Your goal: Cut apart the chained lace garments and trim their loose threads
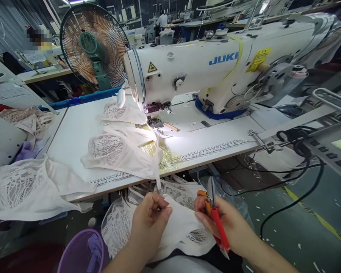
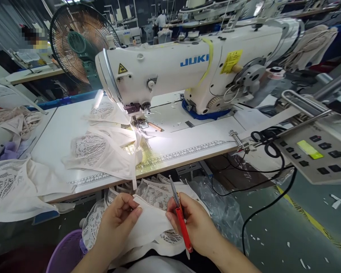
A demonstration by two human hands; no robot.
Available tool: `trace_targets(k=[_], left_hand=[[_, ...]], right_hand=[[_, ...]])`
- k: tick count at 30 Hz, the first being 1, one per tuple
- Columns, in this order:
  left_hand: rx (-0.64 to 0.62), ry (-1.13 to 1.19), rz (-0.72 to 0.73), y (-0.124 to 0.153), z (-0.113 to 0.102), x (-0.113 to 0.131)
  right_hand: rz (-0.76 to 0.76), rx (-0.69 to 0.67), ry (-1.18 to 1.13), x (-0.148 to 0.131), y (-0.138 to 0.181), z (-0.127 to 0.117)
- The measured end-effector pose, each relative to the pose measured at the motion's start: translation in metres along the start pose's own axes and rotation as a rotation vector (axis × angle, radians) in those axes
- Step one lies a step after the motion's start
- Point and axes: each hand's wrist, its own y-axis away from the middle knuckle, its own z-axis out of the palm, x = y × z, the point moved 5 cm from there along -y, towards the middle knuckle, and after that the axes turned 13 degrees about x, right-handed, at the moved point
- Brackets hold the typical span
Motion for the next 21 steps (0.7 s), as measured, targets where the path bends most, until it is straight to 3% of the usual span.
trace_targets(k=[6,17,21], left_hand=[[0.058,0.039,-0.085,0.0001,-0.0023,0.0042],[0.116,0.026,-0.128,-0.0022,-0.0073,0.0019],[0.113,0.078,-0.16,-0.0013,-0.0035,0.0055]], right_hand=[[-0.076,0.071,-0.01,-0.0052,-0.0028,0.0008],[0.095,-0.013,-0.105,-0.0034,-0.0042,0.0014],[0.056,0.015,-0.102,-0.0038,-0.0035,0.001]])
